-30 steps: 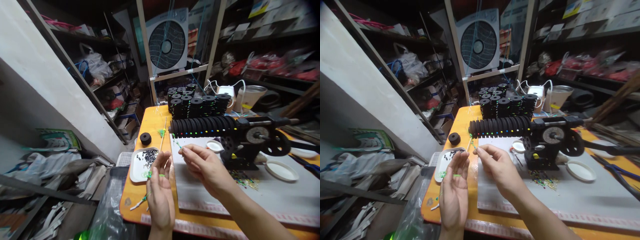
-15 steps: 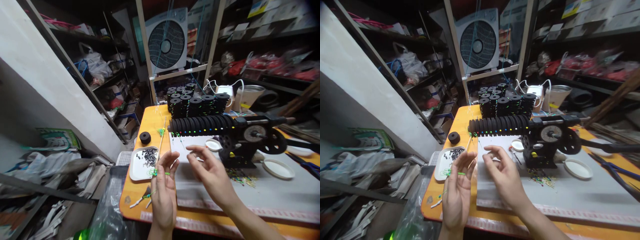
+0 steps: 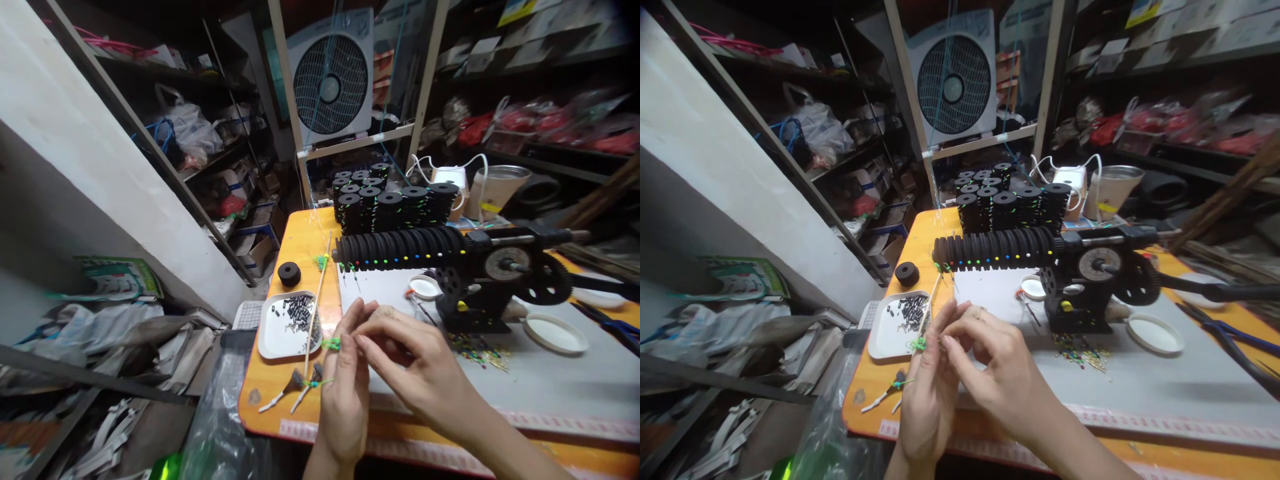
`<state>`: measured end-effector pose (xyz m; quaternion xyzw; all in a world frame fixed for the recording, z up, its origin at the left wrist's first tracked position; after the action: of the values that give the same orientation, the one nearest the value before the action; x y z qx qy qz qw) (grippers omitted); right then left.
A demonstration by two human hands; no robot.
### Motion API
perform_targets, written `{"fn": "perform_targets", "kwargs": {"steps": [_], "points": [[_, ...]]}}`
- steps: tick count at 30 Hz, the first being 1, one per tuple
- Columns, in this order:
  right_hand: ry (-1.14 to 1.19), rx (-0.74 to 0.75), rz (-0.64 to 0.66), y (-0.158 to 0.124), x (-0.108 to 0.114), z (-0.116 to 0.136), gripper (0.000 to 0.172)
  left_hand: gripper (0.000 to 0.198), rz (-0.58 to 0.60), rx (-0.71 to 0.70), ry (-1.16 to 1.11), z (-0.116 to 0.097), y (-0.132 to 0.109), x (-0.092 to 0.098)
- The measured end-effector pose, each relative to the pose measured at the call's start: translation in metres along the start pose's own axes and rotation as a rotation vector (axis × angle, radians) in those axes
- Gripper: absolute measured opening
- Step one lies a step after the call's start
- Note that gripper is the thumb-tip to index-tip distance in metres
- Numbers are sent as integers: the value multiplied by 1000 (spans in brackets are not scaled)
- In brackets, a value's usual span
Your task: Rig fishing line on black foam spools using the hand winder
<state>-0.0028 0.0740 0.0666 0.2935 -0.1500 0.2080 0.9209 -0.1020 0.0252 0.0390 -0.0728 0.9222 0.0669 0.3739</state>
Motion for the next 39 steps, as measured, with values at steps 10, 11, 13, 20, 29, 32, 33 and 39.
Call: {"fn": "perform_targets", "kwargs": {"steps": [10, 11, 13, 20, 29, 32, 33, 39], "points": [[1, -72, 91, 1, -5, 0, 10, 43, 61, -3, -93, -1, 0, 7], [-4, -82, 105, 1, -5, 0, 9, 42, 61, -9, -72, -1, 0, 8], [-11, -95, 121, 1, -6, -1, 10, 42, 59, -8, -33, 0, -1, 9], [6, -55, 55, 0, -6, 0, 12, 44, 23, -4, -72, -1, 0, 7], [12, -73, -141, 7, 0, -3, 15, 42, -52, -82, -140, -4, 3, 8], [-76, -30, -302, 16, 5, -7, 15, 43, -72, -122, -158, -8, 3, 11], [-119, -3, -351, 21, 7, -8, 15, 44, -73, -127, -161, -10, 3, 11], [-323, 119, -479, 40, 10, -9, 16, 44, -94, -145, -151, -17, 2, 11]]}}
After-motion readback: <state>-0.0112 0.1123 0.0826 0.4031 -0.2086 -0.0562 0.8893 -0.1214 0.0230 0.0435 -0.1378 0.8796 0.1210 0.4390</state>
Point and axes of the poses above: each hand's wrist, its own y-axis towards the middle knuckle, its own x-axis out of the back of the hand, z = x × y, the point moved 1 cm from there along y, towards the middle knuckle, and after that the axes turned 1 degree about -x, right-handed, at the moved point
